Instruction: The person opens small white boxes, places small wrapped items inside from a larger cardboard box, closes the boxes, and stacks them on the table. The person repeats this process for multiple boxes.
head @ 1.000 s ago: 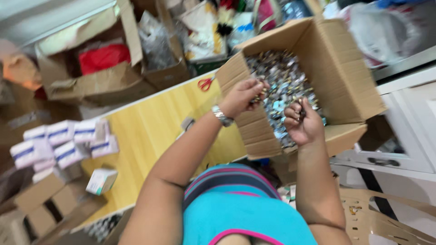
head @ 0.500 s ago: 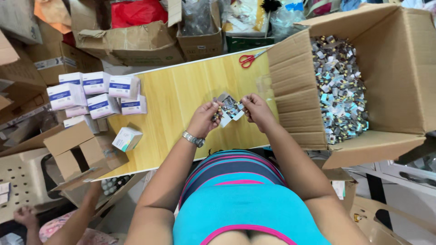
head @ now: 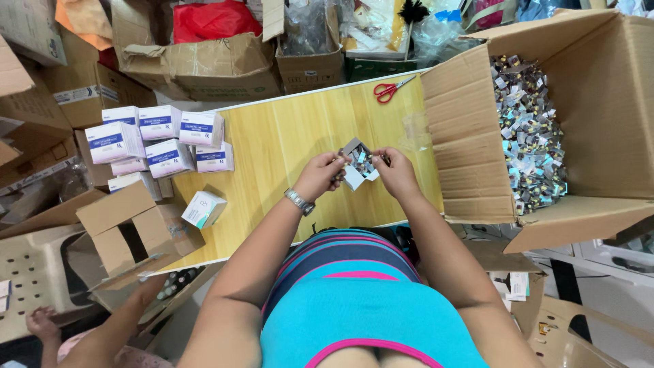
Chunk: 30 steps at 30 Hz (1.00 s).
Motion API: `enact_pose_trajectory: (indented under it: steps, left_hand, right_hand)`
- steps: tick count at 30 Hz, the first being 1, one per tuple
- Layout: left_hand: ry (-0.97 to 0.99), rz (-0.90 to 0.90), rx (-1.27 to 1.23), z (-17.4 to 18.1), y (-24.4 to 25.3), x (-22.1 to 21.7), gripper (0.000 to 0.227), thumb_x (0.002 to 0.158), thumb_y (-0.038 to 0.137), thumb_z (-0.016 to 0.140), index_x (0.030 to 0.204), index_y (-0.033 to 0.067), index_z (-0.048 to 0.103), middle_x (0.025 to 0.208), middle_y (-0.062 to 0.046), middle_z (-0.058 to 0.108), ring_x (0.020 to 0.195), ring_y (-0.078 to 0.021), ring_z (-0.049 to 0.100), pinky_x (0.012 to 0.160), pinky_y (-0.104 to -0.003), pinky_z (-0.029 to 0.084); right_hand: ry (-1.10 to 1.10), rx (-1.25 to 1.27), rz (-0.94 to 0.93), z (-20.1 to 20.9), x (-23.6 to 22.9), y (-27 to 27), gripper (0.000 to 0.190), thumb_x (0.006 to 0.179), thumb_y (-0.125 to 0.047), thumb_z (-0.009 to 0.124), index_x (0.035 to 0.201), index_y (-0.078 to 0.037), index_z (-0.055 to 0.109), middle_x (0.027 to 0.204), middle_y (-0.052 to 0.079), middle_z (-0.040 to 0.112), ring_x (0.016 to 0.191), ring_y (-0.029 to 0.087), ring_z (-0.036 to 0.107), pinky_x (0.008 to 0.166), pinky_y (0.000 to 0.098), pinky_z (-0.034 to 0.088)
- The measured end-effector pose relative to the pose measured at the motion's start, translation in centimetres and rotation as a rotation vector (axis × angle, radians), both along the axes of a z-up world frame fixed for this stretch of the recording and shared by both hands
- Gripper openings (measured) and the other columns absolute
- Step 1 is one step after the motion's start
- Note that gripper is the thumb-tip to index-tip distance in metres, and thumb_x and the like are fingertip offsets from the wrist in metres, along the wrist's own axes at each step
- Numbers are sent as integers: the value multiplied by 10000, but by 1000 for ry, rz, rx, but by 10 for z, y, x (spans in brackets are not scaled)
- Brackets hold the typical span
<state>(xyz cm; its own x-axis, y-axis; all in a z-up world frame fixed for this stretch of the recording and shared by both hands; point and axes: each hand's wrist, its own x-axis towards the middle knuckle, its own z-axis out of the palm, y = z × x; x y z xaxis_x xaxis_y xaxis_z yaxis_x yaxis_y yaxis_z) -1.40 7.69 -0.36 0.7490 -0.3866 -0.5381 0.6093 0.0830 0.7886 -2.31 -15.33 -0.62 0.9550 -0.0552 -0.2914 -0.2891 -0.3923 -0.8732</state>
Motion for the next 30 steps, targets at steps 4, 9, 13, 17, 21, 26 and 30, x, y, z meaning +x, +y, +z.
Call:
enact_pose_trajectory:
  steps: [4, 9, 13, 17, 21, 26, 30]
  left_hand:
    - [-197, -120, 187, 5, -26, 20, 224, 1019, 228, 588, 1113, 63, 706, 702, -12, 629, 513, -94, 569, 467, -260, 468]
    - [-296, -228, 399, 4, -50, 36, 219, 978, 236, 625, 1066, 56, 713, 699, -70, 683, 517, -133, 624, 490, -308, 526]
    - [-453, -257, 572, -10, -57, 40, 241, 932, 224, 674, 1108, 81, 756, 843, -142, 750, 636, -222, 713, 629, -355, 580]
    - [-571, -281, 676, -22, -54, 40, 305, 895, 207, 706, 1183, 121, 760, 983, -197, 754, 830, -295, 747, 794, -380, 587]
    - [-599, -326, 726, -22, -51, 39, 352, 865, 200, 718, 1204, 103, 736, 1025, -208, 736, 911, -337, 734, 841, -403, 570]
    - [-388, -293, 587, -22, -49, 38, 357, 914, 190, 672, 1255, 97, 727, 871, -182, 750, 675, -248, 701, 645, -368, 577]
    - [-154, -173, 272, -28, -49, 43, 318, 967, 167, 647, 1252, 39, 709, 777, -78, 698, 533, -112, 606, 502, -283, 519]
  right_hand:
    - [24, -92, 4, 10, -10, -3, 318, 915, -154, 717, 1203, -20, 702, 856, 56, 716, 721, 113, 629, 658, 288, 515]
    - [-18, 45, -25, 2, -13, -10, 393, 924, -149, 709, 1290, -12, 671, 921, 44, 718, 774, 86, 616, 692, 254, 511]
    - [-11, 165, -52, -9, -15, -16, 395, 959, -146, 669, 1326, -1, 646, 952, 15, 706, 816, 66, 605, 723, 231, 501]
    - [-2, 131, -48, -9, -13, -15, 390, 977, -138, 634, 1345, -11, 644, 884, 9, 670, 768, 74, 579, 681, 239, 484]
    - [64, 69, -35, -3, -8, -7, 386, 958, -139, 641, 1331, -38, 643, 807, 13, 644, 697, 75, 570, 607, 247, 462]
    - [105, 203, -20, -3, -2, -3, 373, 964, -132, 631, 1330, -63, 638, 810, 3, 657, 658, 63, 533, 559, 241, 419]
    - [150, 329, -48, -7, 4, -5, 274, 1018, -127, 559, 1248, -52, 689, 869, 2, 706, 635, 59, 546, 564, 228, 456]
